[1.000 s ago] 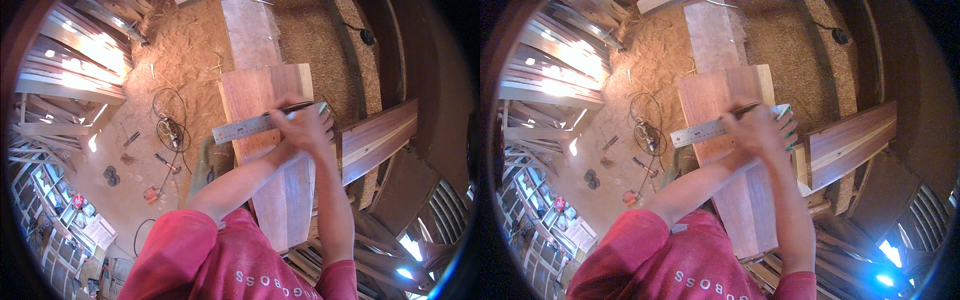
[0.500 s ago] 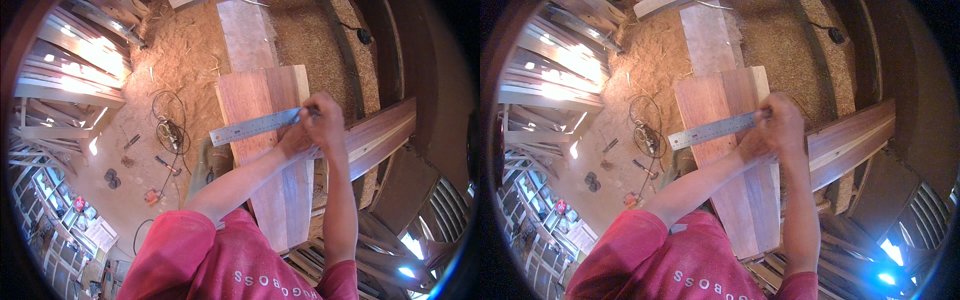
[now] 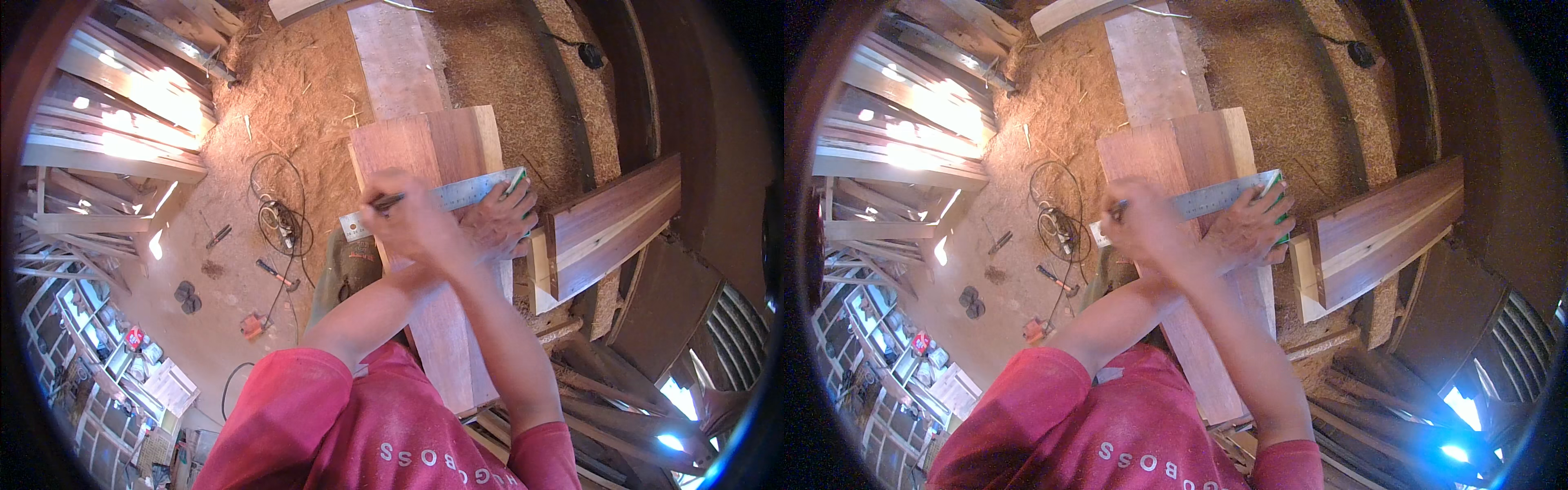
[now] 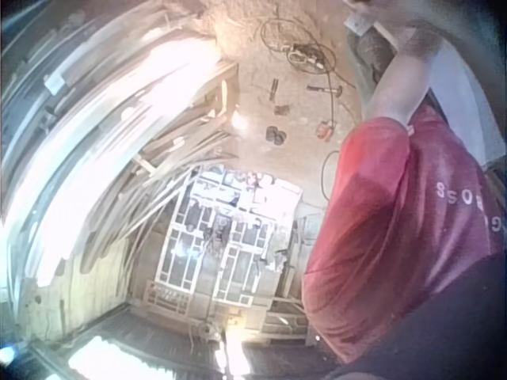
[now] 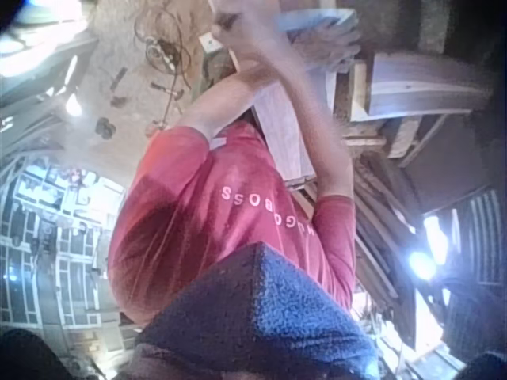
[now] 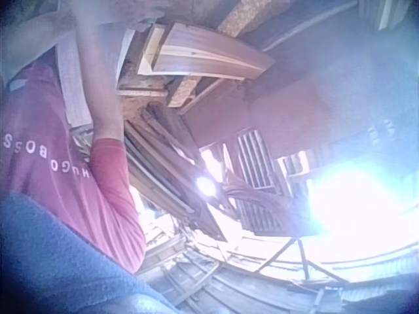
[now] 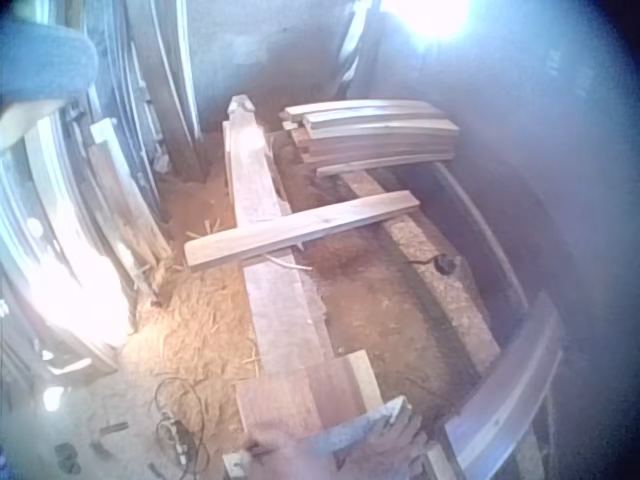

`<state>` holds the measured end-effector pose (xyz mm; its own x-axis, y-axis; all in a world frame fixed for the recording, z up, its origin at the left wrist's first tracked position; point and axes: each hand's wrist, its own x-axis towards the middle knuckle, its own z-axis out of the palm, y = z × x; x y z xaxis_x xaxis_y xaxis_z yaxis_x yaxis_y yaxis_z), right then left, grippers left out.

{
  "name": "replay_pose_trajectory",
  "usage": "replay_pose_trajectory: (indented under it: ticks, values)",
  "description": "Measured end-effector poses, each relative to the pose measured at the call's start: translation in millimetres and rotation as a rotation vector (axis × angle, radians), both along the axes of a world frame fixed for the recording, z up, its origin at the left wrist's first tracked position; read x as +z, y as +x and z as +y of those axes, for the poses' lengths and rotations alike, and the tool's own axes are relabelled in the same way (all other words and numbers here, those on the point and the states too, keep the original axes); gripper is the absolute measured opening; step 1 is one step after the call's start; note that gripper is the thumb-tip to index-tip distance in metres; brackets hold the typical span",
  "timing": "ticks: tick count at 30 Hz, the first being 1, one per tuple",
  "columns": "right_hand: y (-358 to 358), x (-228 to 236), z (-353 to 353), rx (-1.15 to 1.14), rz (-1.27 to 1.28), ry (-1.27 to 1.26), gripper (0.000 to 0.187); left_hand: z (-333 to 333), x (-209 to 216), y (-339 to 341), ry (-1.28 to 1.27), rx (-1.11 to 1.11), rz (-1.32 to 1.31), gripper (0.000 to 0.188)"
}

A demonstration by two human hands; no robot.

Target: The person uses a speed square and a pencil to mark cut lines on several wooden boards in a workshop.

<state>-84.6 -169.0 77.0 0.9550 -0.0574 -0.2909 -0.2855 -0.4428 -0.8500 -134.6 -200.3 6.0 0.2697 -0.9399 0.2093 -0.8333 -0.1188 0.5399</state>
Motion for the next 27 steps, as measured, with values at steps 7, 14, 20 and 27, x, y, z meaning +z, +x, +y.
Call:
replay_pose_trajectory:
  ticks: [7,14,20,27]
  values:
    - [-26,4,-104,-0.196,0.195,0.013,0.008,-3,-61,-21,0.089,0.102,-0.857,0.051]
    - [-49,10,-186,-0.341,0.193,-0.321,0.009,1,-7,-5,0.042,0.005,-0.008,0.053]
    - [-33,15,-126,-0.122,-0.013,-0.563,0.012,-18,-94,-46,-0.089,-0.015,0.744,0.062]
    - [-23,18,-28,-0.019,0.049,-0.431,0.016,-8,-27,-18,-0.030,-0.021,0.057,0.051]
